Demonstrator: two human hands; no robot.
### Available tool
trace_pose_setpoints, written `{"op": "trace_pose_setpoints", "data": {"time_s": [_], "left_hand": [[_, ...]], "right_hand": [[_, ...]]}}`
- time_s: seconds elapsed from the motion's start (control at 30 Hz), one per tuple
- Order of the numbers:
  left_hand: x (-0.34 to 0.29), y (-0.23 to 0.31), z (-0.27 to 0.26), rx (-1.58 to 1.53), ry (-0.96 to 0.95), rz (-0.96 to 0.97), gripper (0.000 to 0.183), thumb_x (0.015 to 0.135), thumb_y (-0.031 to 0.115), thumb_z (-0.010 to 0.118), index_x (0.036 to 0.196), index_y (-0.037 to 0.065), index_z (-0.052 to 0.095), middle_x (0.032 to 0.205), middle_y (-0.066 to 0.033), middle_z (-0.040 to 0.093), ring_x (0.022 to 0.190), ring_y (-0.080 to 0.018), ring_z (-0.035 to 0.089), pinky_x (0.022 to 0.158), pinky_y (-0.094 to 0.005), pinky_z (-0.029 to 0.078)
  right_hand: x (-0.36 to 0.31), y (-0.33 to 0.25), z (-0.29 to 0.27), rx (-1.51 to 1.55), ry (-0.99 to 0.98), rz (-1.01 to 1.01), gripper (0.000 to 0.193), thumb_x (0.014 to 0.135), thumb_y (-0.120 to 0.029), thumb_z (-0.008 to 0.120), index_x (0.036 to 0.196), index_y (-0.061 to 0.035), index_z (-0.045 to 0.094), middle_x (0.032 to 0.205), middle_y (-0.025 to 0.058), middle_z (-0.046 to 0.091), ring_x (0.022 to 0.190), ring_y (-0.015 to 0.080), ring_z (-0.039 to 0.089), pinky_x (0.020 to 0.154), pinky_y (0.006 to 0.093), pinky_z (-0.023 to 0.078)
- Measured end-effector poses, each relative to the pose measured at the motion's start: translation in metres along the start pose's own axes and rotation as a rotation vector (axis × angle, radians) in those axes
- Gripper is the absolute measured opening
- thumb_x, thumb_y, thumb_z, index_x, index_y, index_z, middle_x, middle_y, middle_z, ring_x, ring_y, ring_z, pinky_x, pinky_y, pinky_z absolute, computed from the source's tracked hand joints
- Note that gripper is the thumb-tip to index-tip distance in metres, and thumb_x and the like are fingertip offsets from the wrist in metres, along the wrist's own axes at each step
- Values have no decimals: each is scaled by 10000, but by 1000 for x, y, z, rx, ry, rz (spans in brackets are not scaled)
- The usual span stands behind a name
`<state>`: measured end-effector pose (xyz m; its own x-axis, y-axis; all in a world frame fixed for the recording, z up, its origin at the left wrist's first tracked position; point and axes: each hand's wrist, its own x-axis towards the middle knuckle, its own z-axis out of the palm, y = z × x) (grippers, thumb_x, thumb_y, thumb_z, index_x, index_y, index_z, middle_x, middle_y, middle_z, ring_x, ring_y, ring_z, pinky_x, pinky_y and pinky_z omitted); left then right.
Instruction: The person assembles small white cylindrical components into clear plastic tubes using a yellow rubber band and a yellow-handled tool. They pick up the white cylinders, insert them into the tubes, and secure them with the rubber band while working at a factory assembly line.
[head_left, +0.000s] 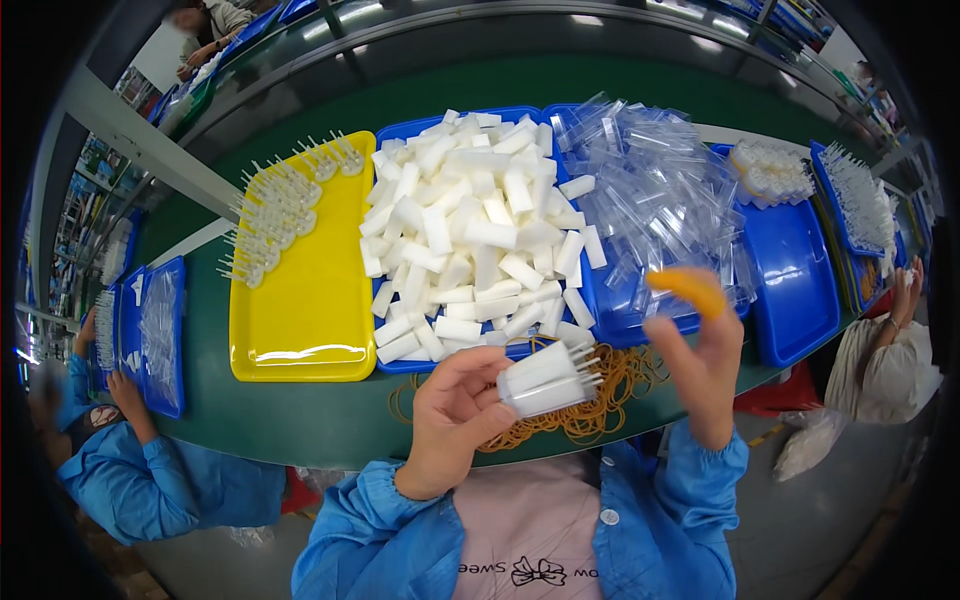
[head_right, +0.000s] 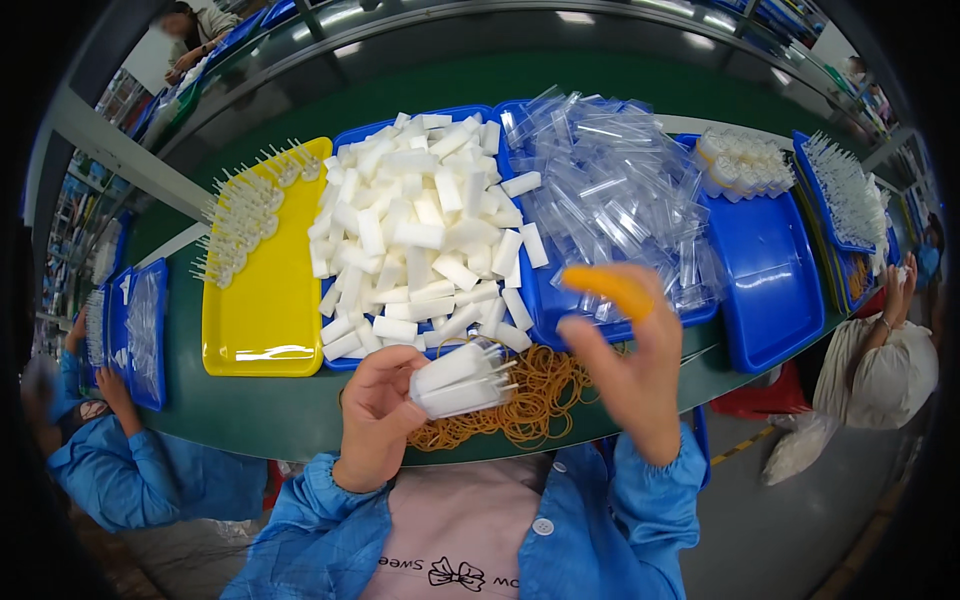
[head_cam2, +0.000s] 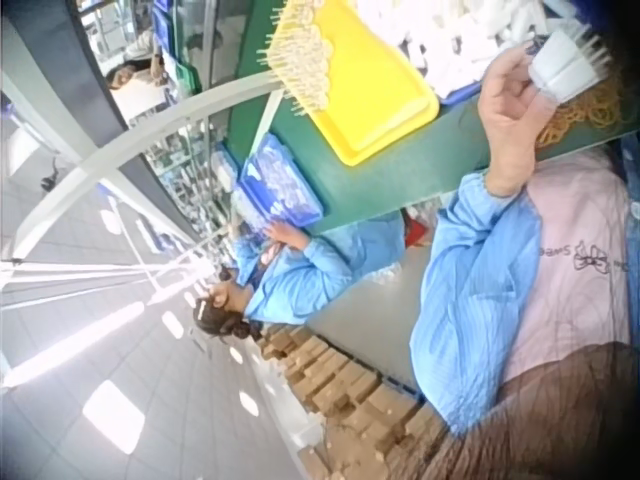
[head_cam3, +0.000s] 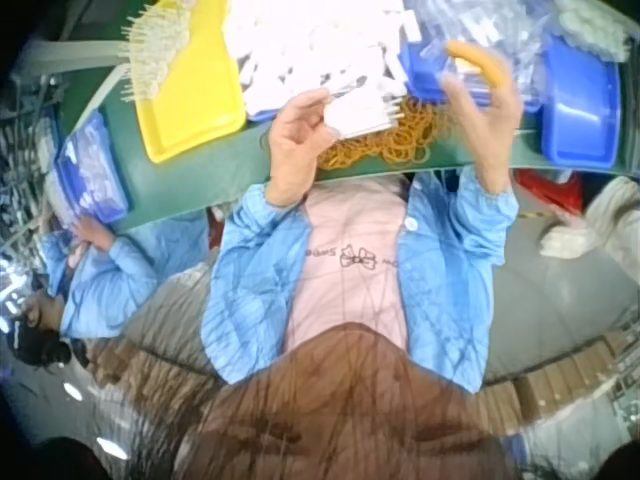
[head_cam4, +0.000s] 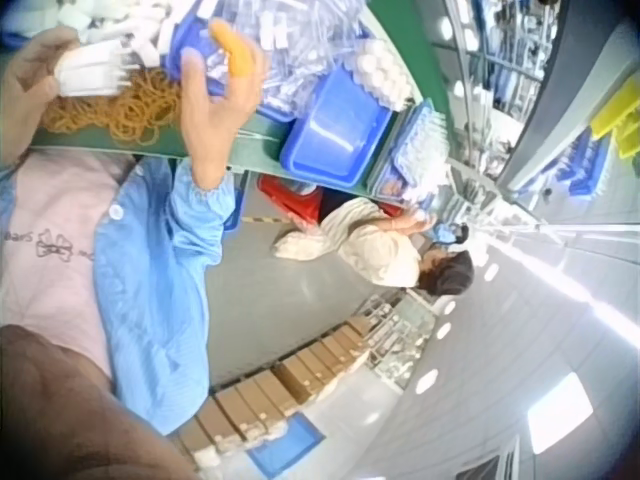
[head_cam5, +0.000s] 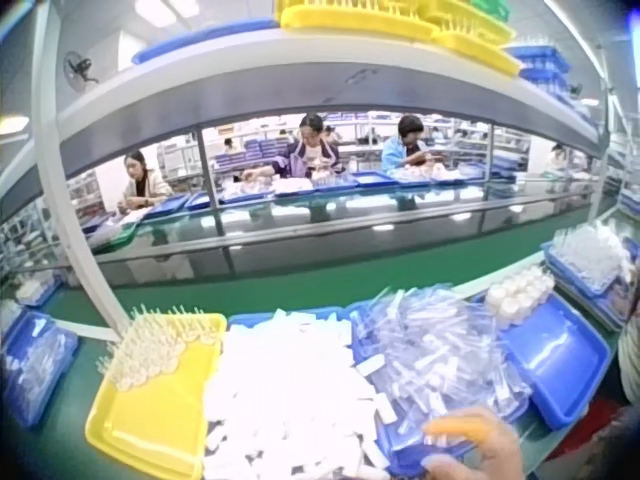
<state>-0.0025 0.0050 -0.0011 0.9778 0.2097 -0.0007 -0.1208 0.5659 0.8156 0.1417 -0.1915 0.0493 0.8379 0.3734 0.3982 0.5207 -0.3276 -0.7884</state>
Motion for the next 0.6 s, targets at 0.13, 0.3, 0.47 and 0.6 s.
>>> {"op": "trace_pose_setpoints", "data": {"time_s": [0.13, 0.3, 0.47, 0.6], "left_hand": [[-2, 0, -1, -19, 65, 1, 505, 786, -55, 647, 1256, 8, 473, 1154, -99, 558, 1077, -193, 547, 912, -324, 456], [-3, 1, -1, -39, 88, -7, 499, 786, -45, 649, 1252, 9, 479, 1150, -93, 563, 1064, -189, 551, 894, -314, 456], [-3, 3, -2, -52, 139, -15, 479, 783, -55, 638, 1233, 10, 490, 1140, -90, 571, 1060, -188, 554, 890, -312, 456], [-1, -2, -2, 28, 79, 49, 456, 782, -77, 628, 1212, -2, 496, 1146, -100, 549, 1075, -194, 543, 911, -327, 467]], "right_hand": [[17, 20, 3, -643, -23, -173, 299, 675, -122, 732, 960, -55, 668, 1005, 74, 584, 964, 246, 520, 884, 399, 373], [17, 50, 18, -819, -86, -257, 301, 683, -117, 721, 978, -79, 680, 938, 58, 580, 960, 233, 511, 900, 427, 347], [10, 36, 5, -457, 35, -81, 199, 786, -62, 647, 983, -52, 666, 869, 80, 617, 768, 226, 576, 754, 367, 438], [-4, 17, 4, 359, 25, 280, 172, 857, -36, 565, 1017, -5, 620, 882, 87, 636, 675, 159, 594, 650, 284, 470]]}}
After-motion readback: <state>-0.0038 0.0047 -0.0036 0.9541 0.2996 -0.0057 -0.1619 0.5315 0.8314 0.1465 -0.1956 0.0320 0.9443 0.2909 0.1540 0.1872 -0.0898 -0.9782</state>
